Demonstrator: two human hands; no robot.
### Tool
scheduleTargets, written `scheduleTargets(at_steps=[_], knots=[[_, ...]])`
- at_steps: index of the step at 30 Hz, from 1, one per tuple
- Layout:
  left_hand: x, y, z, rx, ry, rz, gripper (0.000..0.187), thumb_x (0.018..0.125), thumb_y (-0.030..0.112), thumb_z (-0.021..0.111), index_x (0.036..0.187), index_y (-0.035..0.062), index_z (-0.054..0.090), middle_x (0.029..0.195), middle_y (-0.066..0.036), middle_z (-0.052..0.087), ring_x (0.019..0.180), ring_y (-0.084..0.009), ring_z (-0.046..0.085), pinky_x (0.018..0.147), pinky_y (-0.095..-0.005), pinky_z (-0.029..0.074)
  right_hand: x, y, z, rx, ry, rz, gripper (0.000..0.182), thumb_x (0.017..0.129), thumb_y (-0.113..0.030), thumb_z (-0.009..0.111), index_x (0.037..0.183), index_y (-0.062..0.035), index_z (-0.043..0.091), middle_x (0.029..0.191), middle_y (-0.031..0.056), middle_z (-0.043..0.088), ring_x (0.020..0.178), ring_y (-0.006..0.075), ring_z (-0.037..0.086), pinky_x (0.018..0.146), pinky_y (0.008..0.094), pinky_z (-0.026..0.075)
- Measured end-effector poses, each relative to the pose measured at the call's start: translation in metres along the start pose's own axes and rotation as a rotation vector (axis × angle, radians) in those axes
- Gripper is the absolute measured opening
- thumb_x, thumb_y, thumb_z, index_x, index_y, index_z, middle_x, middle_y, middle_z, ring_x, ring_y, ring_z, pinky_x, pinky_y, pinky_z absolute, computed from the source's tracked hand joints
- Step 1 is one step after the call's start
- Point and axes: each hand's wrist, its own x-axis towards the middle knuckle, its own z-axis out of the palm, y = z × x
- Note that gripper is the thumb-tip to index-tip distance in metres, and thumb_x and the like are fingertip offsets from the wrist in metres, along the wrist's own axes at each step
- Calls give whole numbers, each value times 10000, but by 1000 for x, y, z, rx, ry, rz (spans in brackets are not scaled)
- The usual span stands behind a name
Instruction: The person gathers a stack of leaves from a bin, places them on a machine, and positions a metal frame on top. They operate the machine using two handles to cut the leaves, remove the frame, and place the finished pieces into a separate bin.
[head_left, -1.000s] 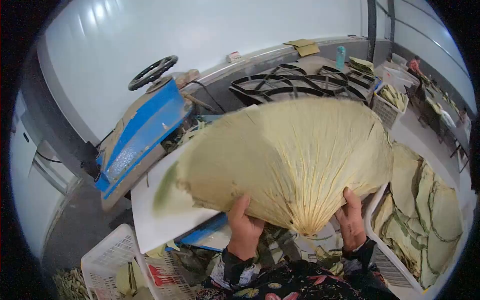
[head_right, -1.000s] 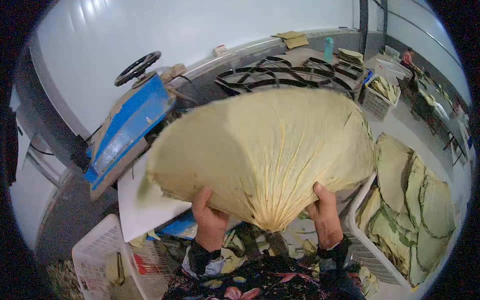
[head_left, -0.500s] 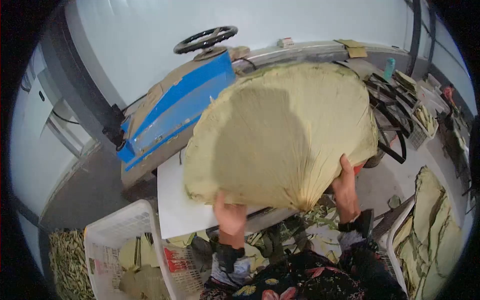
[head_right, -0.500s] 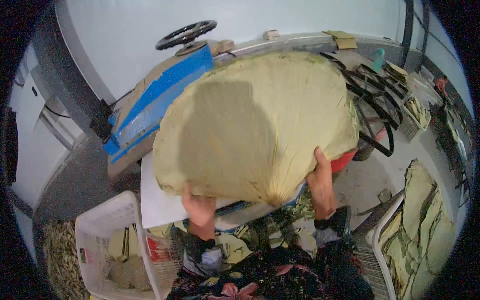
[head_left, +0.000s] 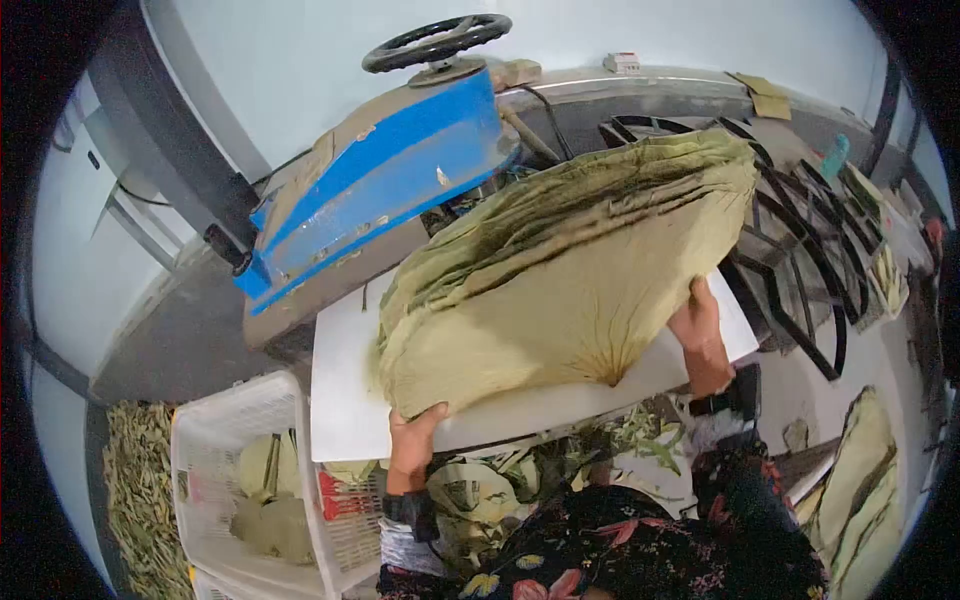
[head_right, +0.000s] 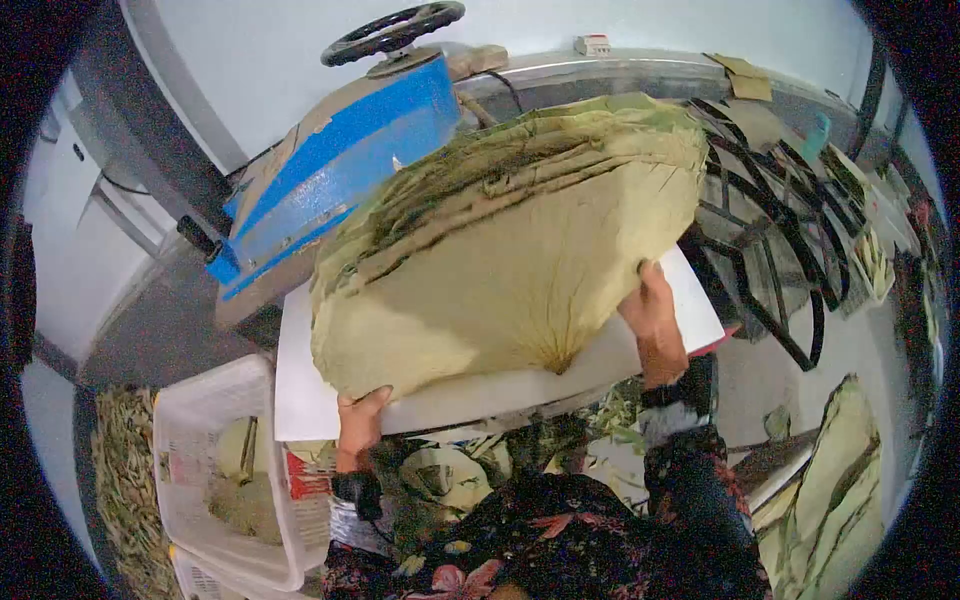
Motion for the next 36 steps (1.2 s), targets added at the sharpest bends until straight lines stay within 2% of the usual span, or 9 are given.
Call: scheduleTargets(at_steps=[3,5,6,9,16,23,29,33,36], knots=[[-11,-6,21,101,47,-34,354,764,-10,672,1102,4,568,1022,-67,625,888,-150,593,784,-287,474,-1,10,13,1,130,13,555,893,-245,542,1355,-36,319,1333,133,429,1209,288,428,1038,438,332],[-13,-10,38,190,163,-13,367,770,0,674,1117,0,553,1018,-62,622,884,-142,587,783,-278,469,7,6,9,-234,44,-39,529,928,-271,485,1357,-20,306,1343,140,413,1218,291,416,1039,446,328],[-12,-13,43,70,158,91,403,770,10,682,1144,-1,531,1008,-59,622,879,-142,584,783,-276,469,8,0,13,-69,-50,-11,516,944,-285,456,1352,-8,303,1346,139,405,1225,294,409,1037,451,330],[-10,-18,64,75,224,167,431,768,8,682,1165,3,513,1007,-58,619,881,-148,584,791,-276,468,5,9,20,-73,218,44,552,929,-328,477,1351,-17,304,1352,136,397,1233,294,403,1036,450,331],[-14,-8,77,-66,364,231,475,769,18,682,1199,3,481,1066,-70,596,951,-171,565,851,-299,452,25,-6,-13,-163,93,21,673,865,-364,563,1369,-27,269,1345,136,405,1233,311,404,1021,467,346],[-12,42,35,1,333,111,590,714,66,699,1239,-20,445,1096,-125,589,948,-233,593,845,-365,491,14,-10,46,-366,151,-41,561,822,-183,592,1300,-6,358,1204,147,507,1079,273,525,920,404,435],[32,44,-53,140,173,-204,538,753,108,685,1209,-67,460,1061,-160,605,890,-235,620,788,-341,509,-14,52,64,-742,275,-14,509,747,-49,645,1205,17,435,1084,127,573,965,244,582,844,345,470],[64,55,-65,378,169,-243,477,765,109,679,1155,-85,485,1030,-151,614,871,-223,620,752,-327,508,-17,82,39,-1324,392,-41,492,727,-86,664,1167,1,462,1037,143,607,967,246,594,839,347,473],[95,39,-89,469,40,-224,421,768,148,692,1077,-77,513,952,-143,632,807,-274,620,722,-342,501,-19,91,44,-1194,469,-6,523,712,-134,693,1163,-8,459,1046,164,606,981,273,591,847,374,468]])
